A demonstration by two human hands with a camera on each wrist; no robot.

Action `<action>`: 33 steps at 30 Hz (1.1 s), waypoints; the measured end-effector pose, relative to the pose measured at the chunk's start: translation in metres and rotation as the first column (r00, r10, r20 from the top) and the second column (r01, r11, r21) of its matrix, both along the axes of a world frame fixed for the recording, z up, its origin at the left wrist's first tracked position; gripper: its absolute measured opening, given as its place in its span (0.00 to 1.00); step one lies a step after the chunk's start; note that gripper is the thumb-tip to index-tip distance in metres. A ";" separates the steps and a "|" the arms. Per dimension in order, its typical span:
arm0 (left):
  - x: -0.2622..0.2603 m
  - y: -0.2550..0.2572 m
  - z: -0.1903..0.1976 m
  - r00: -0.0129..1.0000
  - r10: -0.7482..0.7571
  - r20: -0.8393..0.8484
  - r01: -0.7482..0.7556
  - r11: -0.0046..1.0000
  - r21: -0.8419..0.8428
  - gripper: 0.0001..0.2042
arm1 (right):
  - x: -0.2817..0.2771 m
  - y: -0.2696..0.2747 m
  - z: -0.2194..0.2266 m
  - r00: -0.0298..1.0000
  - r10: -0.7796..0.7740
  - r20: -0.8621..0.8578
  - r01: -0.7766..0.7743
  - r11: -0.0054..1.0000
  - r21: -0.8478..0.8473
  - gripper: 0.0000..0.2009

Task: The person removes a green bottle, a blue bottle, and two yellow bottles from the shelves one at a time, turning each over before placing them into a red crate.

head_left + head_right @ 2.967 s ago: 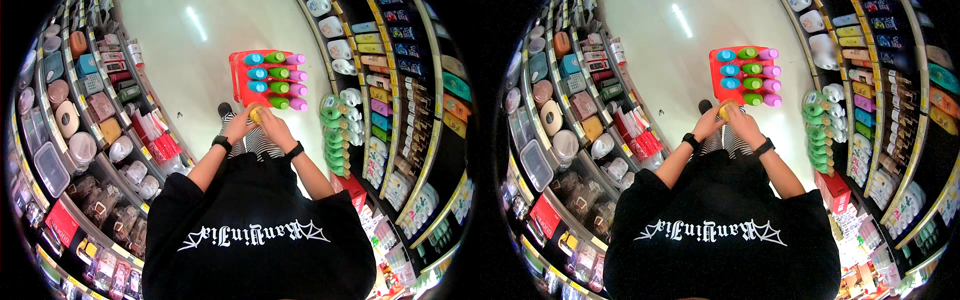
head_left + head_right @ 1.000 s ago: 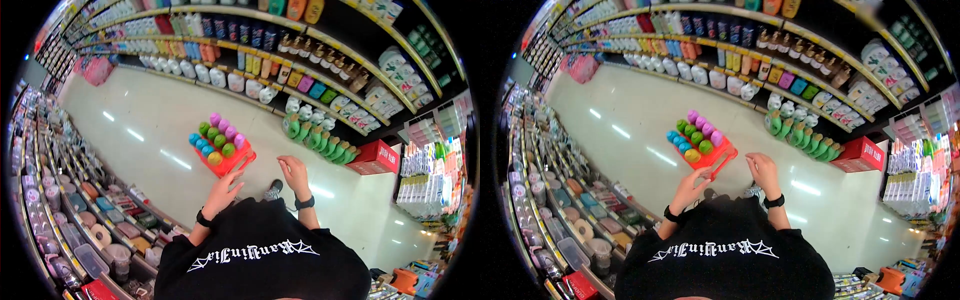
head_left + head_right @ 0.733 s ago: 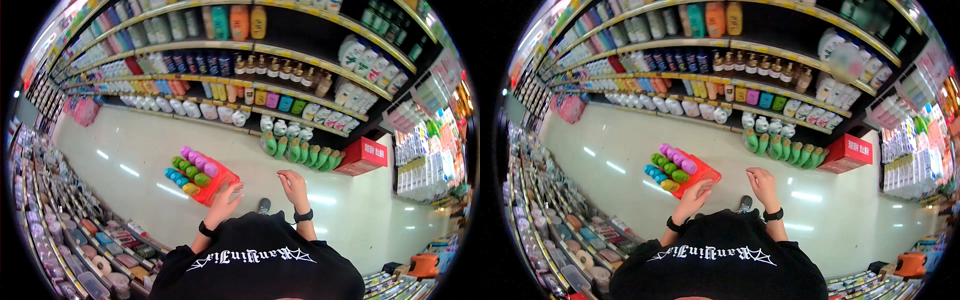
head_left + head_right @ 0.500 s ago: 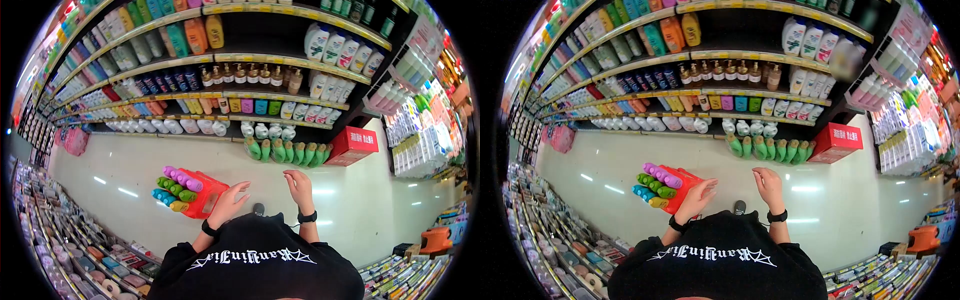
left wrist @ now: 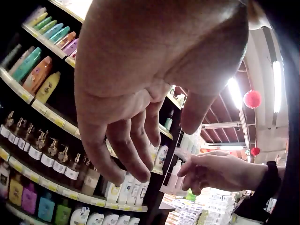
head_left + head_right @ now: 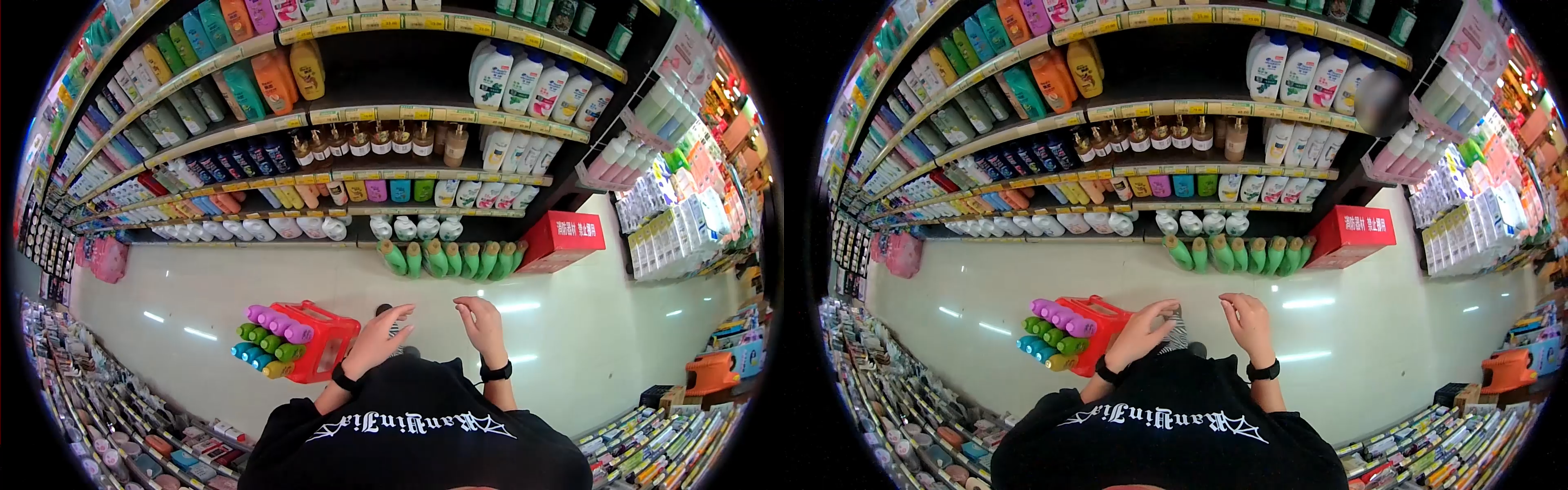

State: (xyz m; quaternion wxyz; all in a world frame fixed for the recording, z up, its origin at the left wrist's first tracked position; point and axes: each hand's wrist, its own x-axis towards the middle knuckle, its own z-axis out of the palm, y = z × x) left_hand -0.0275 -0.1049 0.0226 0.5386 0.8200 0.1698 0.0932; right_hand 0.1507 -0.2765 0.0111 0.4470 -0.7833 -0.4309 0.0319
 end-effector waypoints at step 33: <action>0.108 0.231 0.006 0.895 0.392 0.211 -0.384 0.920 -0.078 0.18 | 0.148 0.290 0.034 0.962 0.265 0.064 -0.265 0.964 -0.012 0.08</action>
